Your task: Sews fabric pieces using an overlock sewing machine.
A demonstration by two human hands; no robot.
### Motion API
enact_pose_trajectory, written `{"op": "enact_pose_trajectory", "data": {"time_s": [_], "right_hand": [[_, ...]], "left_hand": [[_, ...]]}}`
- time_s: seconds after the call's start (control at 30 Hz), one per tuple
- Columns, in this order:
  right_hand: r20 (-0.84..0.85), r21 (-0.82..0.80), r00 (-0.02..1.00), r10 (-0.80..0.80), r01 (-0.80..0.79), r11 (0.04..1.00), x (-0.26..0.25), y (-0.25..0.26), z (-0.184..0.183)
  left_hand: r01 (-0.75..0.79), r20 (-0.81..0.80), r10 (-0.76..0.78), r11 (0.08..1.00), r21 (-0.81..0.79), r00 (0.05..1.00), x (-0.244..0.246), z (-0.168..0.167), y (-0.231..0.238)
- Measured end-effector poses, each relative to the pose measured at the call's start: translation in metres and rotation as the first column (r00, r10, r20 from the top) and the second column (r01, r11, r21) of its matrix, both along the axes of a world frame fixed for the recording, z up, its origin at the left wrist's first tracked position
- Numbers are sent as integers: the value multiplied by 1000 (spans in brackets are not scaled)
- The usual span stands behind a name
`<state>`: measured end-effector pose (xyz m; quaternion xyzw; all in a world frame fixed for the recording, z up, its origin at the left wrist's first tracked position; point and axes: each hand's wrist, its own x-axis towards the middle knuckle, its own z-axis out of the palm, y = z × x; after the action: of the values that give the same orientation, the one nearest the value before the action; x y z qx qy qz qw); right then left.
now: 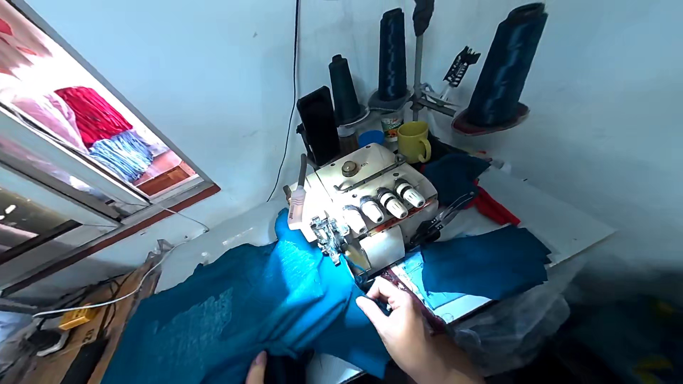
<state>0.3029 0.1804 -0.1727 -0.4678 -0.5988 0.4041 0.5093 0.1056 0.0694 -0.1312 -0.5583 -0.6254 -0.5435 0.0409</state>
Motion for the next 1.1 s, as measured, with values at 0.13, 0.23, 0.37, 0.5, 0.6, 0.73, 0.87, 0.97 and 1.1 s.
{"op": "enact_pose_trajectory", "data": {"time_s": [0.13,0.23,0.37,0.5,0.6,0.73,0.87,0.97,1.1], "right_hand": [[83,1,995,-56,56,998,-9,10,13],[76,-6,995,-66,66,998,-13,9,14],[75,-14,994,-84,85,996,-15,8,14],[53,-49,996,-72,74,996,-17,10,18],[-189,-286,981,42,-96,953,-11,12,26],[-555,-593,819,142,-510,624,1,13,47],[-637,-487,763,107,-506,712,-5,5,53],[-591,-370,803,84,-362,856,-14,-1,48],[-482,-238,875,57,-193,952,-25,-8,31]], "left_hand": [[-102,-355,112,994,45,928,-36,23,50],[-66,-366,50,997,-34,929,-54,21,89],[5,-168,-69,936,-352,983,-60,2,115],[64,160,6,902,-428,987,-59,-4,103],[90,457,38,963,-255,889,-40,-7,70],[233,672,-17,944,-233,741,-1,-31,32],[421,793,-153,896,-141,590,8,-38,31],[342,871,-177,939,10,459,12,-19,32],[316,859,-221,946,73,462,9,-4,31]]}}
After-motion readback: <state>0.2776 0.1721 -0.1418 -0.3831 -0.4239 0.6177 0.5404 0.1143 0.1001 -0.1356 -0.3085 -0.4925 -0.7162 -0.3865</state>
